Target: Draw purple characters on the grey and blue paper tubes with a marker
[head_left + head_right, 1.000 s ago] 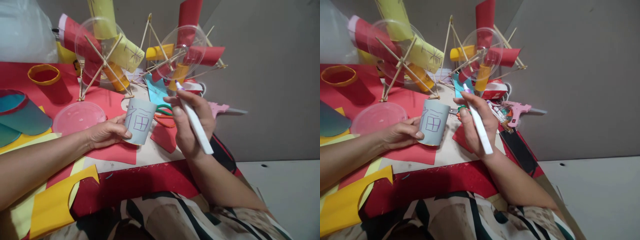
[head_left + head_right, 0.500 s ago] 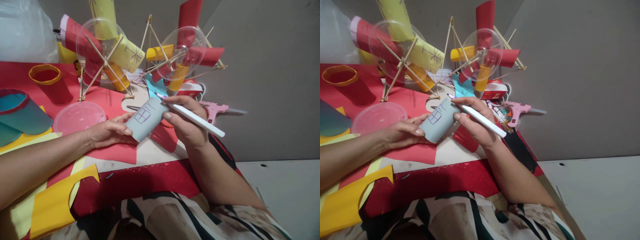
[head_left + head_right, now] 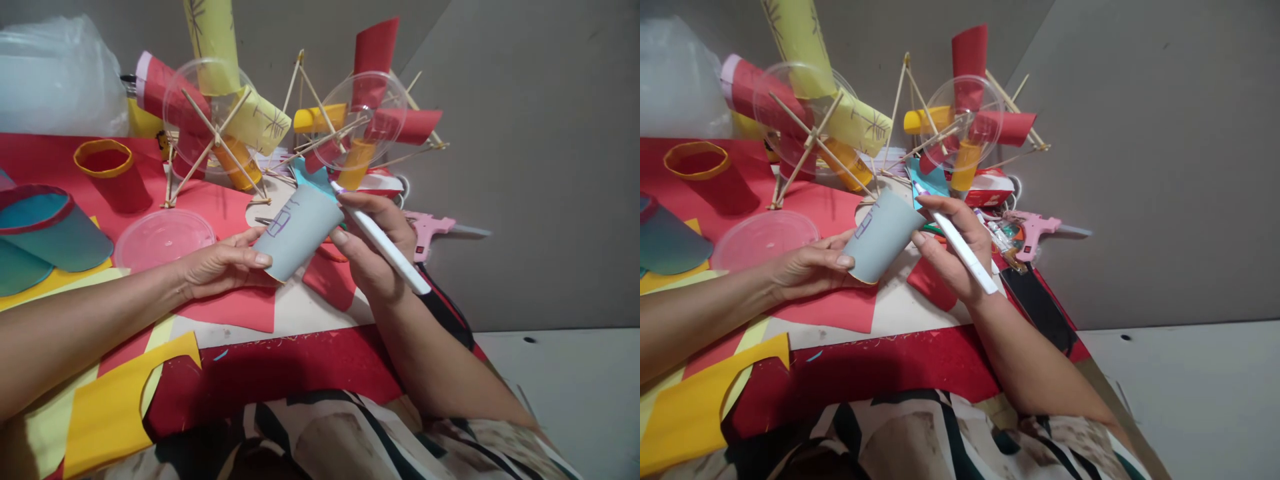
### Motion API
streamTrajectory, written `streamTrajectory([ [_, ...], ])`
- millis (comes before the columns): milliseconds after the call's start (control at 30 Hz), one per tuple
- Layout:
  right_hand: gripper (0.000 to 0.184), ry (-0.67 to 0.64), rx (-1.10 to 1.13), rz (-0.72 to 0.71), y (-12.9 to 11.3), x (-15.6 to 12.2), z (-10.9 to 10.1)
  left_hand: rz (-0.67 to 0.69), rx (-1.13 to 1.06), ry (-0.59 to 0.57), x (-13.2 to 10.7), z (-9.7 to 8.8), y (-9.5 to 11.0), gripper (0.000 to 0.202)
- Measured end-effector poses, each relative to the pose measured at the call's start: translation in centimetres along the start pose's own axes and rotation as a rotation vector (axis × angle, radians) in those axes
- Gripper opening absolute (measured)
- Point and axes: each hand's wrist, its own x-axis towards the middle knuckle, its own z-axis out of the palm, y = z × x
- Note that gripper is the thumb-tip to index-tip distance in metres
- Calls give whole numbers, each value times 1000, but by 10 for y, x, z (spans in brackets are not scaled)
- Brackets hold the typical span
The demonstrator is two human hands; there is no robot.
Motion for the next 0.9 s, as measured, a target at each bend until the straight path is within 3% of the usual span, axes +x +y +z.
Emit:
streamTrajectory([
  [167,32,36,-31,14,-5,-1,0,3,90,16,-2,2,-2,73],
  [367,27,-8,-55,35,-25,0,3,40,293,107,-5,11,-6,89],
  [533,30,42,-71,-62,-26,1,5,25,221,123,-4,11,-4,86],
  [667,31,66,-85,-125,-24,3,4,17,197,77,-2,9,-3,74],
  [900,25,0,-99,-116,-32,1,5,0,288,-121,0,5,-6,66],
])
